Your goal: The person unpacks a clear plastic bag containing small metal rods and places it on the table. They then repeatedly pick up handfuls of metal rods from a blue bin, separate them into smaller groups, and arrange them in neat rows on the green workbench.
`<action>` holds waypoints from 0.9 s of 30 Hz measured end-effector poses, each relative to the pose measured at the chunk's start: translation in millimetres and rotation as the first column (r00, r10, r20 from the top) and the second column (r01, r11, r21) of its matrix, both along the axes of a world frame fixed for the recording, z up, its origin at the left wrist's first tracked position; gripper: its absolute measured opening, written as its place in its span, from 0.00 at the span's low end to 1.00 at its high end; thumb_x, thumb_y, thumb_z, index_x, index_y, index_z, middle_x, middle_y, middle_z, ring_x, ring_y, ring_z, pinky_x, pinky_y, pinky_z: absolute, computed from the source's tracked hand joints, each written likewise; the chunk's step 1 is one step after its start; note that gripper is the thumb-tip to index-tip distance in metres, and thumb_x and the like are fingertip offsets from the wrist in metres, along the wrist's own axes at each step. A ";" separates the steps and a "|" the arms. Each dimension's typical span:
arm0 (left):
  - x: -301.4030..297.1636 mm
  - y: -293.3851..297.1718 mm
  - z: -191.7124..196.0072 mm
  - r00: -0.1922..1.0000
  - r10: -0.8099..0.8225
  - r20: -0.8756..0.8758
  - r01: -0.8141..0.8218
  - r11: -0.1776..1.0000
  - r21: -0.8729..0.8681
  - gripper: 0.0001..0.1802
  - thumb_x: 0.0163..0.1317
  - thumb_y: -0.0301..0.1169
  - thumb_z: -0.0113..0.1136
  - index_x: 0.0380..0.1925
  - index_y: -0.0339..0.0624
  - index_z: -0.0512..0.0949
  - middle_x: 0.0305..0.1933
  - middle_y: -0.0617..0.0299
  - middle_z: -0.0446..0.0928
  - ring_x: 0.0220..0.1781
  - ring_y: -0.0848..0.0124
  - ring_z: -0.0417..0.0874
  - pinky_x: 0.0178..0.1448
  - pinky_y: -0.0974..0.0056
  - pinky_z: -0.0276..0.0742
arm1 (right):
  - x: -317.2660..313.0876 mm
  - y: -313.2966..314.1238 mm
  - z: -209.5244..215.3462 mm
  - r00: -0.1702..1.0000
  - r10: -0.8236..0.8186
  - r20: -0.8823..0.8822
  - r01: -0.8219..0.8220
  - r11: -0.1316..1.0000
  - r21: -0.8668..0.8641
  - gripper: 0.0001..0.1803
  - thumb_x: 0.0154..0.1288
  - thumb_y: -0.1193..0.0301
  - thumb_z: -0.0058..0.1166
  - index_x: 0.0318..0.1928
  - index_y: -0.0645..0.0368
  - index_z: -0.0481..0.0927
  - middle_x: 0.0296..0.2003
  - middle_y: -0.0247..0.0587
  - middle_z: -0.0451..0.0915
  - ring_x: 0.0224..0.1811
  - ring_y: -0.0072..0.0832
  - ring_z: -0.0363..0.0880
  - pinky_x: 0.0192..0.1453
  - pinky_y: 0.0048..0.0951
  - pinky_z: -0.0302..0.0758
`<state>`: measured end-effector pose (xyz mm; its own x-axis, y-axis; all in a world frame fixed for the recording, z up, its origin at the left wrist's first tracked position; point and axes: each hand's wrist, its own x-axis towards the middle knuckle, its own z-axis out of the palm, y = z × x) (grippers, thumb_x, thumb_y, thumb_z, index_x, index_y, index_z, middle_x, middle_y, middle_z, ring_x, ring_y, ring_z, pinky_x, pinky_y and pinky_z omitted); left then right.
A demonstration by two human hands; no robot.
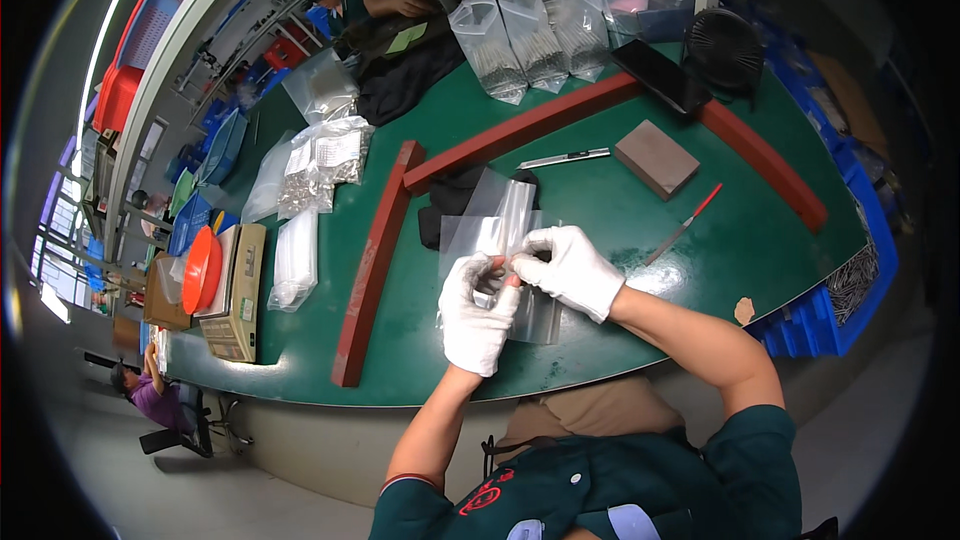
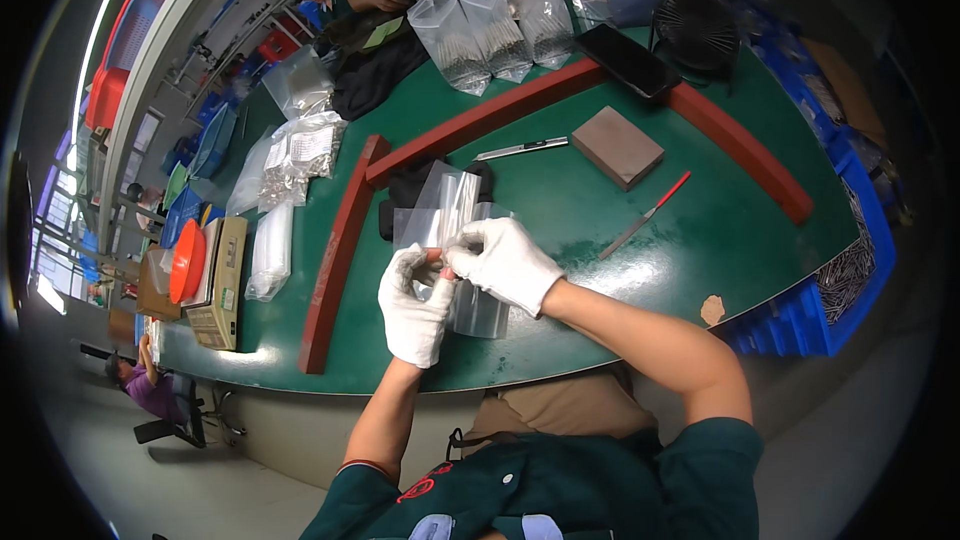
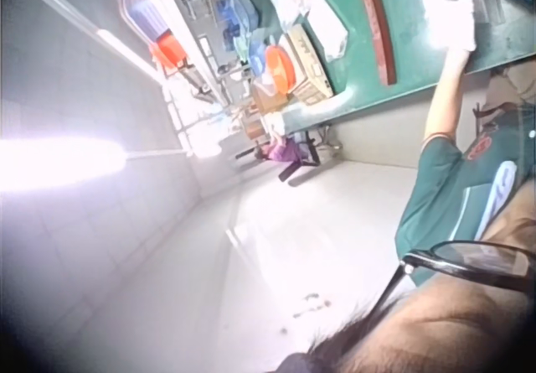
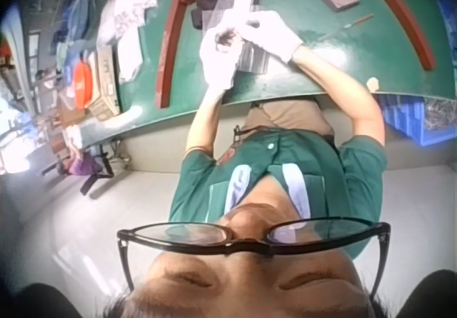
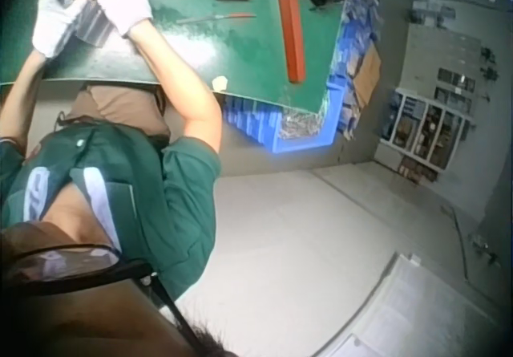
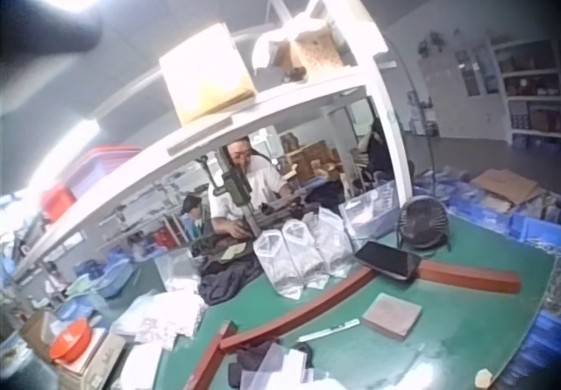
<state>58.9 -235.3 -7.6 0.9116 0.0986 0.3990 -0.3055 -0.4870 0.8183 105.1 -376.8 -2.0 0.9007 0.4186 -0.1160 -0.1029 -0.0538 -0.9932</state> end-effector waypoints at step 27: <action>-21.6 27.4 21.8 0.878 -0.175 -0.446 0.129 0.983 -0.131 0.07 0.50 0.24 0.63 0.29 0.32 0.77 0.26 0.61 0.76 0.27 0.75 0.75 0.34 0.72 0.72 | -7.3 -8.4 18.7 0.803 0.306 0.512 -0.225 0.950 -0.214 0.08 0.46 0.70 0.57 0.20 0.62 0.75 0.16 0.44 0.74 0.19 0.31 0.75 0.27 0.28 0.71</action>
